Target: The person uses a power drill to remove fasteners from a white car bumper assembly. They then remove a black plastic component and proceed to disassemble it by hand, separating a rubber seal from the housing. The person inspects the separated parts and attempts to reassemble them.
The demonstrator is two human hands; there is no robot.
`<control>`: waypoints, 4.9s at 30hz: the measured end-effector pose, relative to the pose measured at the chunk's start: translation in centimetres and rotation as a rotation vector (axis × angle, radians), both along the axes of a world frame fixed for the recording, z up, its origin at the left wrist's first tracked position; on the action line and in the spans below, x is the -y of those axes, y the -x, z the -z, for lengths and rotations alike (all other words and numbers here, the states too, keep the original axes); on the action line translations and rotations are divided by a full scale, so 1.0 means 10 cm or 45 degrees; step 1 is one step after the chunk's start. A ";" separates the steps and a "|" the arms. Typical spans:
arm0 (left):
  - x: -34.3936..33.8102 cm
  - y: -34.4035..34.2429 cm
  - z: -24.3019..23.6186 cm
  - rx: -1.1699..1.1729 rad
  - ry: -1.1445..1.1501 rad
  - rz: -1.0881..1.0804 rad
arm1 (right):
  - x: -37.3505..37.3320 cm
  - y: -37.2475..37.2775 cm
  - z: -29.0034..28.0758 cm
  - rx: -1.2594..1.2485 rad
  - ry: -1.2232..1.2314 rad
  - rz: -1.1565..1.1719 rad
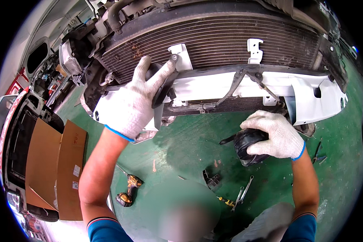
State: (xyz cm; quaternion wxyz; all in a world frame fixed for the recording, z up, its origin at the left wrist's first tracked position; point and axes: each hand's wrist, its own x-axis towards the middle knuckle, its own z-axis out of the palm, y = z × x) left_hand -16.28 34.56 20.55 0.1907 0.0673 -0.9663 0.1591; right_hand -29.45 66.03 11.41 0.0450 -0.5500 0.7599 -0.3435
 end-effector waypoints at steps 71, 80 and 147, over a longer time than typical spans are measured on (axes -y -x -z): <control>0.65 0.27 0.18 -0.390 -0.404 0.633 | -0.07 -0.10 0.32 0.035 -0.003 0.081; 0.66 0.27 0.22 -0.407 -0.440 0.614 | -0.06 -0.13 0.33 0.085 -0.028 0.104; 0.55 0.03 0.06 -0.327 -0.768 0.508 | -0.01 0.08 0.62 0.080 0.040 0.096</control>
